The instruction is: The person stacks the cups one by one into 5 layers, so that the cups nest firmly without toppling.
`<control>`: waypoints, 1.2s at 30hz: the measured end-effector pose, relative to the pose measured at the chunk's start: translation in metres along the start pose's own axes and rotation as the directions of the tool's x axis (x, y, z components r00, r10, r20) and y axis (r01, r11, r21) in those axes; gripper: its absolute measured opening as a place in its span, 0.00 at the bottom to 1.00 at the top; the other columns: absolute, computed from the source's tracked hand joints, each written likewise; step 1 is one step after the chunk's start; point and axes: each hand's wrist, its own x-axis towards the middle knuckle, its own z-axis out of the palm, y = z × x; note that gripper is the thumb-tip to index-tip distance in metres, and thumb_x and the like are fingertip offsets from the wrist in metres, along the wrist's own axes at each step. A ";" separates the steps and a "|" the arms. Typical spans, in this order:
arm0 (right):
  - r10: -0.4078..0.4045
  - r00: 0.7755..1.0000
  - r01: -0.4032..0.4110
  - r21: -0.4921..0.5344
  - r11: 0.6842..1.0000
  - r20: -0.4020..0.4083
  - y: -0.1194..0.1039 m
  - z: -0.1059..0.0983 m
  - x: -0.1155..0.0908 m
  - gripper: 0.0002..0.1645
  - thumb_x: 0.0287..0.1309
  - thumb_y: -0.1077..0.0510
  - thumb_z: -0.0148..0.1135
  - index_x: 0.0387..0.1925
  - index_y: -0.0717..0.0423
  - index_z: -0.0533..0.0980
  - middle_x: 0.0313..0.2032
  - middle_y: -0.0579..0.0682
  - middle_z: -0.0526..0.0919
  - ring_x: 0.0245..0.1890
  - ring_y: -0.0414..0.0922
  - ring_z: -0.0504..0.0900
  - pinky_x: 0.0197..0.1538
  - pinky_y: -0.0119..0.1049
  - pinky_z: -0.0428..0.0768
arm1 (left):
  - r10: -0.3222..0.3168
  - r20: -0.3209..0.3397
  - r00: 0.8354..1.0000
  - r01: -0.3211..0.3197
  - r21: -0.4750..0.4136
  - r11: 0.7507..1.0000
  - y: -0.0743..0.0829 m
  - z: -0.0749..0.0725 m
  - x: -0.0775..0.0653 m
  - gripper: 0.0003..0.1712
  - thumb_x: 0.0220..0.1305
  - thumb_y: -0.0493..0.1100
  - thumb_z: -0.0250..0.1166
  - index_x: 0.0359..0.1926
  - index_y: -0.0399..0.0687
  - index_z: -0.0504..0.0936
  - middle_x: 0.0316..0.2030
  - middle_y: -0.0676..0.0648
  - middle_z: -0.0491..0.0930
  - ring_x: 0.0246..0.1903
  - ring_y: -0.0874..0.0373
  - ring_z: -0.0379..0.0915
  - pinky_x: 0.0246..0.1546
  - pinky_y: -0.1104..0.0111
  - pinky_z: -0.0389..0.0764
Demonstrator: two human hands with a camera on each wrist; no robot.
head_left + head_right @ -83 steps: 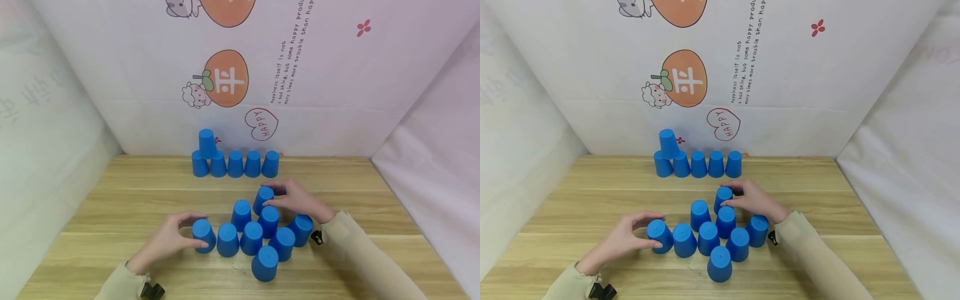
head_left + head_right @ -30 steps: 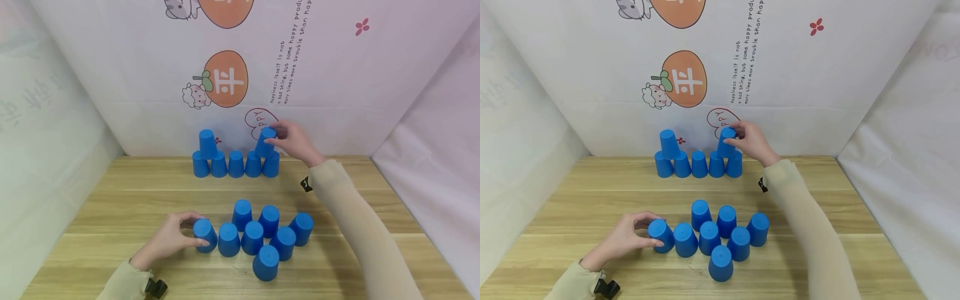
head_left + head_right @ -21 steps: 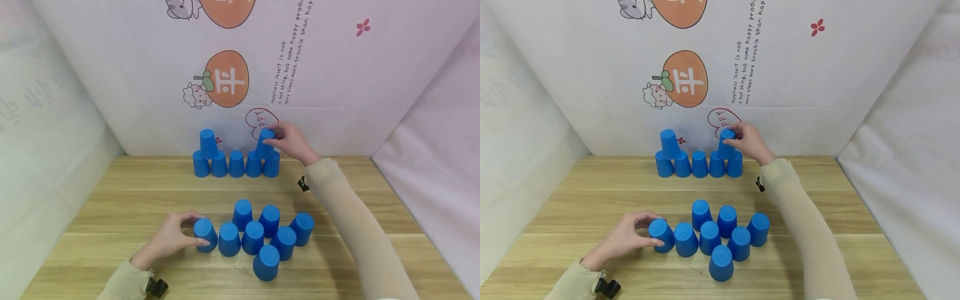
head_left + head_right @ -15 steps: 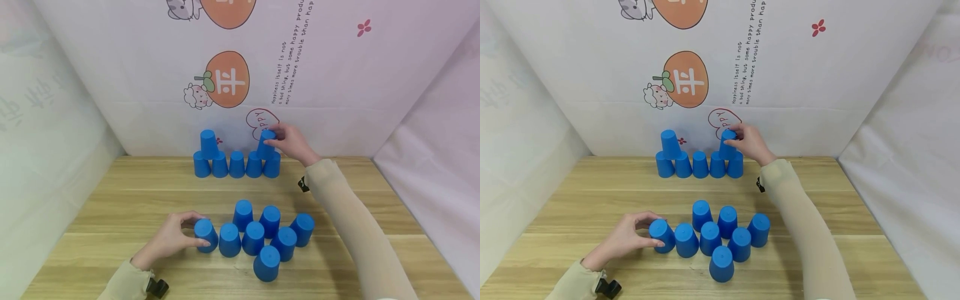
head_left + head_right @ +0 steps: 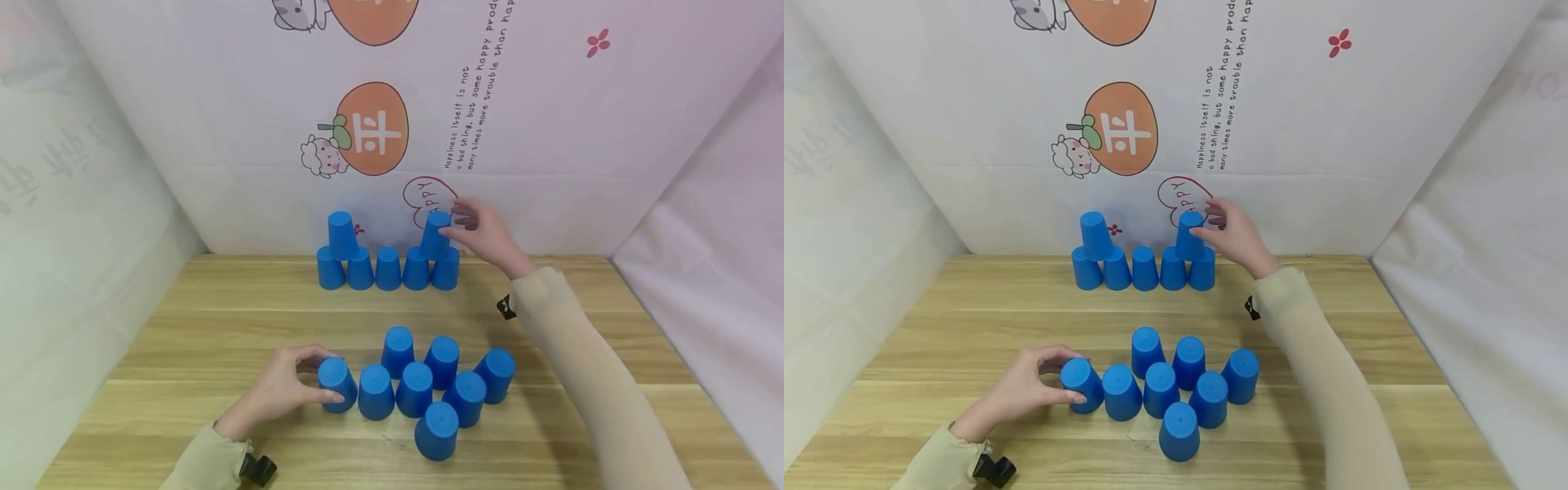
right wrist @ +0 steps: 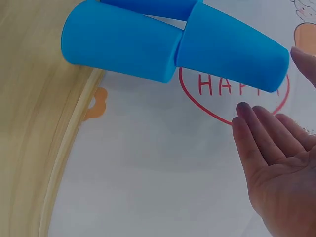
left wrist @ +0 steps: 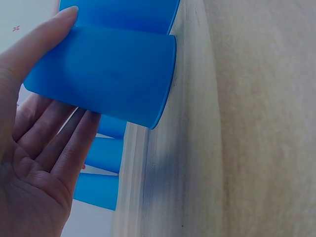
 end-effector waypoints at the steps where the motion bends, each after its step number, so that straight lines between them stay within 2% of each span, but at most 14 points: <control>1: 0.000 1.000 0.000 0.007 1.000 -0.006 0.001 -0.002 -0.003 0.46 0.64 0.43 0.70 0.74 0.57 0.63 0.68 0.57 0.72 0.64 0.58 0.74 0.63 0.56 0.74 | -0.002 0.000 1.000 0.002 0.001 1.000 0.000 0.000 0.000 0.29 0.49 0.54 0.83 0.52 0.54 0.85 0.44 0.57 0.86 0.46 0.58 0.83 0.51 0.58 0.83; 6: -0.018 1.000 0.018 0.018 1.000 -0.015 0.000 -0.012 -0.019 0.46 0.64 0.42 0.69 0.75 0.55 0.62 0.70 0.56 0.71 0.66 0.57 0.72 0.66 0.57 0.71 | -0.008 0.001 1.000 0.008 0.001 1.000 0.000 0.000 0.001 0.28 0.49 0.53 0.83 0.51 0.54 0.85 0.44 0.57 0.86 0.46 0.59 0.83 0.50 0.61 0.83; 13: -0.057 0.998 0.057 0.022 0.998 0.010 -0.003 -0.020 -0.048 0.42 0.63 0.38 0.69 0.72 0.51 0.68 0.68 0.53 0.73 0.66 0.55 0.72 0.66 0.57 0.71 | -0.009 0.009 1.000 0.009 0.003 1.000 0.000 -0.001 0.002 0.28 0.49 0.53 0.83 0.51 0.54 0.85 0.44 0.58 0.86 0.46 0.58 0.83 0.50 0.63 0.83; 20: -0.042 0.996 0.042 0.009 0.999 0.077 -0.008 -0.023 -0.088 0.38 0.64 0.41 0.69 0.70 0.49 0.71 0.67 0.52 0.75 0.66 0.54 0.73 0.66 0.57 0.71 | 0.007 0.010 1.000 -0.007 -0.005 1.000 0.000 -0.002 0.001 0.28 0.50 0.53 0.83 0.51 0.53 0.85 0.43 0.59 0.86 0.46 0.59 0.83 0.50 0.62 0.83; 22: -0.040 0.995 0.041 -0.005 0.999 0.093 -0.006 -0.022 -0.102 0.39 0.63 0.39 0.69 0.70 0.48 0.71 0.66 0.51 0.75 0.66 0.54 0.73 0.65 0.57 0.72 | 0.011 0.012 1.000 -0.011 -0.010 1.000 0.000 -0.002 0.002 0.28 0.50 0.52 0.83 0.51 0.53 0.85 0.43 0.58 0.86 0.46 0.58 0.82 0.51 0.62 0.82; 27: -0.048 0.990 0.053 -0.038 0.998 0.130 0.001 -0.018 -0.132 0.38 0.63 0.41 0.71 0.70 0.50 0.72 0.65 0.50 0.76 0.64 0.55 0.74 0.63 0.58 0.74 | 0.021 0.012 1.000 -0.021 -0.009 1.000 0.000 -0.002 0.002 0.28 0.49 0.52 0.83 0.51 0.52 0.85 0.43 0.58 0.86 0.46 0.58 0.82 0.51 0.63 0.82; 31: -0.091 0.984 0.097 -0.029 0.995 0.155 0.006 -0.016 -0.149 0.36 0.62 0.46 0.73 0.68 0.54 0.74 0.63 0.52 0.78 0.63 0.55 0.76 0.62 0.58 0.74 | 0.014 0.013 1.000 -0.014 0.001 1.000 -0.001 -0.002 0.002 0.28 0.49 0.54 0.83 0.51 0.52 0.85 0.43 0.58 0.86 0.45 0.59 0.82 0.50 0.64 0.82; 36: -0.109 0.970 0.113 -0.007 0.994 0.215 0.010 -0.014 -0.166 0.38 0.59 0.46 0.75 0.67 0.53 0.74 0.63 0.51 0.79 0.63 0.54 0.77 0.61 0.57 0.75 | 0.002 0.020 1.000 -0.002 0.001 1.000 0.000 -0.002 0.003 0.28 0.49 0.54 0.83 0.51 0.53 0.85 0.43 0.58 0.86 0.46 0.59 0.82 0.51 0.63 0.82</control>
